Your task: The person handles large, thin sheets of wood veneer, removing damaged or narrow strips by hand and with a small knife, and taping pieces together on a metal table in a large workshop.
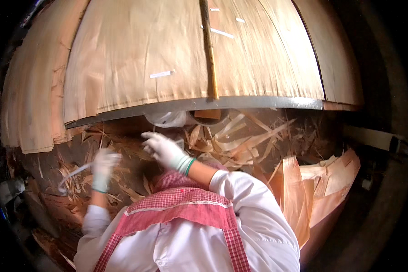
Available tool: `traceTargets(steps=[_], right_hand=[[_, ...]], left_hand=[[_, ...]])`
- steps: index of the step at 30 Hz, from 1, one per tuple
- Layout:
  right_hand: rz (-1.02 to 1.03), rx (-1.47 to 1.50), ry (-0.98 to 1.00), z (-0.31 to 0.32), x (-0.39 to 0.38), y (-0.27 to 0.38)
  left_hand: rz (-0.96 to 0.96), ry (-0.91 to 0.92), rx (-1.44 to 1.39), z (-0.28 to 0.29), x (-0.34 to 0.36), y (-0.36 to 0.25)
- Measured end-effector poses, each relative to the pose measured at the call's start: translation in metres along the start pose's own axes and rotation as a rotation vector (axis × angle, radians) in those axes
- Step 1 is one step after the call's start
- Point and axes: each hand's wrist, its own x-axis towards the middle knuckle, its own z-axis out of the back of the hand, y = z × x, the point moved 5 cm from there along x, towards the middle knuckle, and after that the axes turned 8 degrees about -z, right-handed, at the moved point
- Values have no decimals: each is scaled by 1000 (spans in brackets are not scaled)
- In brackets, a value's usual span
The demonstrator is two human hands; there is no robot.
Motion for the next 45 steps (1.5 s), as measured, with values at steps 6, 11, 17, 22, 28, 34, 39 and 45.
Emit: traceTargets(steps=[6,11,17,22,28,34,39,45], right_hand=[[-422,413,126,57,-25,33],[-577,-206,92,151,-124,-53],[-626,-711,60,202,-127,-42],[-185,192,37,127,-16,65],[-268,121,-33,119,89,84],[-426,26,7,91,220,28],[-546,-37,-19,76,335,-13],[-650,76,-123,74,424,-53]], left_hand=[[-320,-26,-440,-51,15,-120],[-478,-516,67,65,33,-71],[-578,-166,115,-52,-5,-134],[-654,37,-94,-120,-9,-201],[-574,-244,-319,-40,91,-189],[-463,-317,-241,16,234,-132],[-509,-487,119,72,365,-118],[-549,-522,410,88,471,-149]])
